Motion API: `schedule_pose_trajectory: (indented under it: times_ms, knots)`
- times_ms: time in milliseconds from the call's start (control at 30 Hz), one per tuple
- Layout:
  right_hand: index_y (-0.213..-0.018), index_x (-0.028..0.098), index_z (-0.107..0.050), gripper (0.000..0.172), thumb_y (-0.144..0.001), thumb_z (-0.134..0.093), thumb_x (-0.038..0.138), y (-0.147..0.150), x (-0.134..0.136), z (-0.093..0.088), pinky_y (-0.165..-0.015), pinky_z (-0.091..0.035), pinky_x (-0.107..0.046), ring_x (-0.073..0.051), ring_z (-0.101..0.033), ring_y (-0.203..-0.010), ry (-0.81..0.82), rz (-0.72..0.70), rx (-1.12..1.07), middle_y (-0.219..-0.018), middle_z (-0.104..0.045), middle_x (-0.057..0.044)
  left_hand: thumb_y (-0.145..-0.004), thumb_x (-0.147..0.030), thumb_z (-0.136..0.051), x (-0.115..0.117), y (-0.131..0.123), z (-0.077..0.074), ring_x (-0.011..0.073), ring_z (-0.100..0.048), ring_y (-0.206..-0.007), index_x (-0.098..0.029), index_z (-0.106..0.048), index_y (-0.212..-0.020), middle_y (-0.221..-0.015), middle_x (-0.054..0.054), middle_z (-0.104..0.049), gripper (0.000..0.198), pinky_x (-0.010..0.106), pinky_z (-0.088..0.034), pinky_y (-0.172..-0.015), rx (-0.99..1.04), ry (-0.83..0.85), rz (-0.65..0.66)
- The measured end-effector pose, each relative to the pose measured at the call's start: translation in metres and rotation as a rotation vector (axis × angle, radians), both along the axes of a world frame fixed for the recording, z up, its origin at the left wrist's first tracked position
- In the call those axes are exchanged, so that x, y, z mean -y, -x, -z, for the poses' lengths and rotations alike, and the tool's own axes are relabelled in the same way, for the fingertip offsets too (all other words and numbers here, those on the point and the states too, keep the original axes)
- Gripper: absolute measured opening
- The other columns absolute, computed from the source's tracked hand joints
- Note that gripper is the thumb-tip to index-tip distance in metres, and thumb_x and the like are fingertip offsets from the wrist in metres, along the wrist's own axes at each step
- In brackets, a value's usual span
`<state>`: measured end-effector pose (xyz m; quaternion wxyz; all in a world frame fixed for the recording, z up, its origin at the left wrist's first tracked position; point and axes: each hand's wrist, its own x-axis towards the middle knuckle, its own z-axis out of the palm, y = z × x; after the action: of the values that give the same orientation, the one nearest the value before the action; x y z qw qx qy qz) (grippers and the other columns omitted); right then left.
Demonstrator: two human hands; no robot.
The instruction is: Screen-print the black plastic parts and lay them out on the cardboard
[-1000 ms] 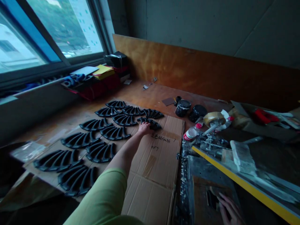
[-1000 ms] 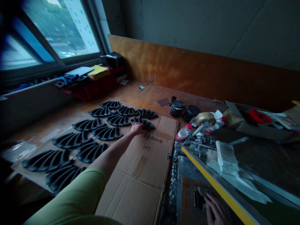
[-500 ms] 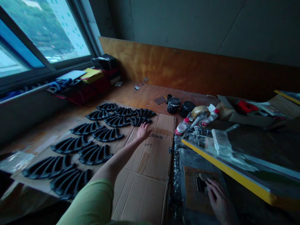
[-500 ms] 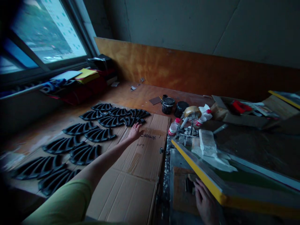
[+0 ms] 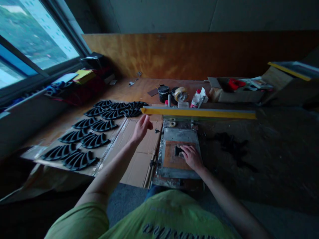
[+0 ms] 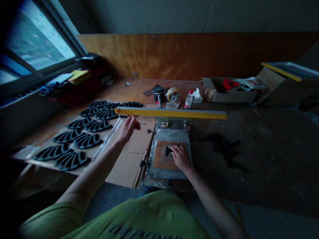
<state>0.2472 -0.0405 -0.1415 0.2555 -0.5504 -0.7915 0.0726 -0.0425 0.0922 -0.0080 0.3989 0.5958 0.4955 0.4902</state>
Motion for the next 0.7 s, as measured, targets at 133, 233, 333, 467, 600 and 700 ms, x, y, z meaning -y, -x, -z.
schedule_pose_trajectory:
  times_ms: [133,233,333,467,600,700]
  knots:
    - [-0.147,0.022,-0.052,0.055,-0.094,-0.063,0.032,0.004,-0.012,-0.006,-0.115,-0.036,-0.056,-0.031,-0.049,-0.137,0.053,-0.173,0.072,-0.15,-0.052,-0.013,-0.091,-0.077,-0.031,0.023,-0.035,-0.037,0.0108,-0.052,-0.046,-0.018,-0.057,-0.074,-0.053,0.002,-0.054,0.066,0.023,-0.043,-0.048,0.101,-0.012,-0.053]
    - [-0.149,0.018,-0.048,0.07,-0.087,-0.073,0.038,0.015,-0.012,0.002,-0.122,-0.024,-0.06,-0.032,-0.037,-0.147,0.108,-0.343,0.132,-0.157,-0.042,-0.015,-0.09,-0.079,-0.029,0.027,-0.05,-0.046,0.0113,-0.051,-0.047,-0.019,-0.056,-0.078,-0.054,0.001,-0.053,0.068,0.024,-0.046,-0.05,0.144,0.014,-0.106]
    - [-0.137,0.019,-0.061,0.061,-0.082,-0.079,0.038,0.017,-0.003,0.006,-0.123,-0.025,-0.057,-0.03,-0.043,-0.144,0.126,-0.52,0.129,-0.15,-0.051,-0.013,-0.087,-0.08,-0.033,0.033,-0.051,-0.044,0.011,-0.052,-0.049,-0.018,-0.058,-0.088,-0.057,-0.001,-0.053,0.066,0.023,-0.048,-0.05,0.17,0.047,-0.143]
    - [-0.1,0.02,-0.076,0.016,-0.087,-0.073,0.029,-0.027,0.003,-0.014,-0.109,-0.047,-0.041,-0.018,-0.068,-0.112,0.063,-0.41,-0.069,-0.111,-0.077,-0.004,-0.086,-0.077,-0.043,0.061,-0.035,-0.024,0.0139,-0.063,-0.063,-0.016,-0.066,-0.099,-0.074,0.004,-0.066,0.066,0.025,-0.053,-0.057,0.193,0.147,-0.085]
    - [-0.08,0.014,-0.071,0.04,-0.1,-0.043,0.036,-0.091,-0.022,-0.049,-0.076,-0.057,-0.023,-0.012,-0.069,-0.076,-0.053,0.178,-0.238,-0.085,-0.077,-0.004,-0.08,-0.071,-0.058,0.101,-0.019,0.02,0.0155,-0.067,-0.069,-0.018,-0.07,-0.115,-0.086,0.005,-0.071,0.065,0.024,-0.052,-0.058,0.129,0.404,0.037]
    - [-0.116,0.006,-0.069,0.035,-0.095,-0.057,0.031,-0.093,-0.052,-0.071,-0.087,-0.057,-0.033,-0.019,-0.069,-0.093,-0.11,0.243,-0.254,-0.114,-0.073,-0.013,-0.076,-0.059,-0.07,0.12,-0.02,0.065,0.0123,-0.063,-0.063,-0.022,-0.049,-0.148,-0.084,0.001,-0.071,0.083,0.021,-0.048,-0.054,0.125,0.538,0.048]
